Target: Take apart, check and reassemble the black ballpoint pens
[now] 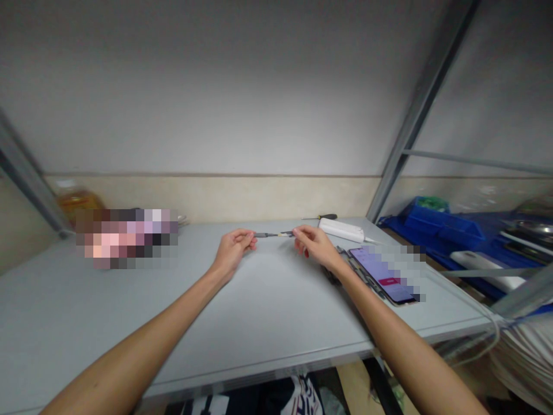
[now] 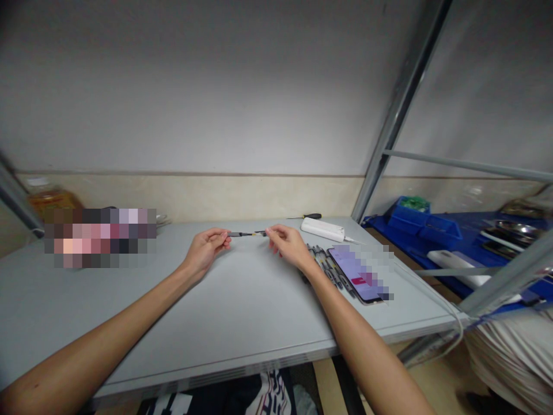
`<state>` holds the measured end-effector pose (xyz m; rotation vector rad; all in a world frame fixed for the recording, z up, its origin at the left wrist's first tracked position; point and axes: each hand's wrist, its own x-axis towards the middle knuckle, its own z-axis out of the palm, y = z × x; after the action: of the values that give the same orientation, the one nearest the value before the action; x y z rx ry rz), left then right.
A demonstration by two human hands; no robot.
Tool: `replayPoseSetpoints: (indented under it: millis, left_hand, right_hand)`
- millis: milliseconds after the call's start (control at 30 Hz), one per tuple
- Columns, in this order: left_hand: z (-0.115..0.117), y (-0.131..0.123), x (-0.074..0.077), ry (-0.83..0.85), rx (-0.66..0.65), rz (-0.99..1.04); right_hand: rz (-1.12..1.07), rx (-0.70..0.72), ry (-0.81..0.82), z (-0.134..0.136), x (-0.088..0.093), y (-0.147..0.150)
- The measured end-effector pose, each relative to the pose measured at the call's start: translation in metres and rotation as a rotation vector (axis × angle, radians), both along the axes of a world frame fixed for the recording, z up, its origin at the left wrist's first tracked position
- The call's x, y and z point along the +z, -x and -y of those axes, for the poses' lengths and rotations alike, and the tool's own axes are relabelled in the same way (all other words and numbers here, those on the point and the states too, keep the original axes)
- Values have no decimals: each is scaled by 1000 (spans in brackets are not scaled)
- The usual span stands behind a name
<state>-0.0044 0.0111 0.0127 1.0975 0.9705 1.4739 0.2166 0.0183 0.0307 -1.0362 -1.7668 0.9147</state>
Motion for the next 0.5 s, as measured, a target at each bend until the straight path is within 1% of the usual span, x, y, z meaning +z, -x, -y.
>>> replayPoseSetpoints:
  millis: [100, 167, 367, 433, 500]
  left_hand:
    - [-1, 1, -1, 11, 8, 3]
    - [0, 1, 0, 17, 10, -2]
    - [2, 0, 1, -13, 6, -35]
    - [1, 0, 1, 4, 5, -17]
    - [0, 0, 1, 38, -3, 11]
  right_hand:
    - [-24, 0, -106, 0, 1, -1]
    - [16, -9, -127, 1, 2, -2]
    - [146, -52, -24, 4, 2, 2]
    - [154, -71, -88, 4, 2, 2]
    - [149, -84, -200, 5, 2, 1]
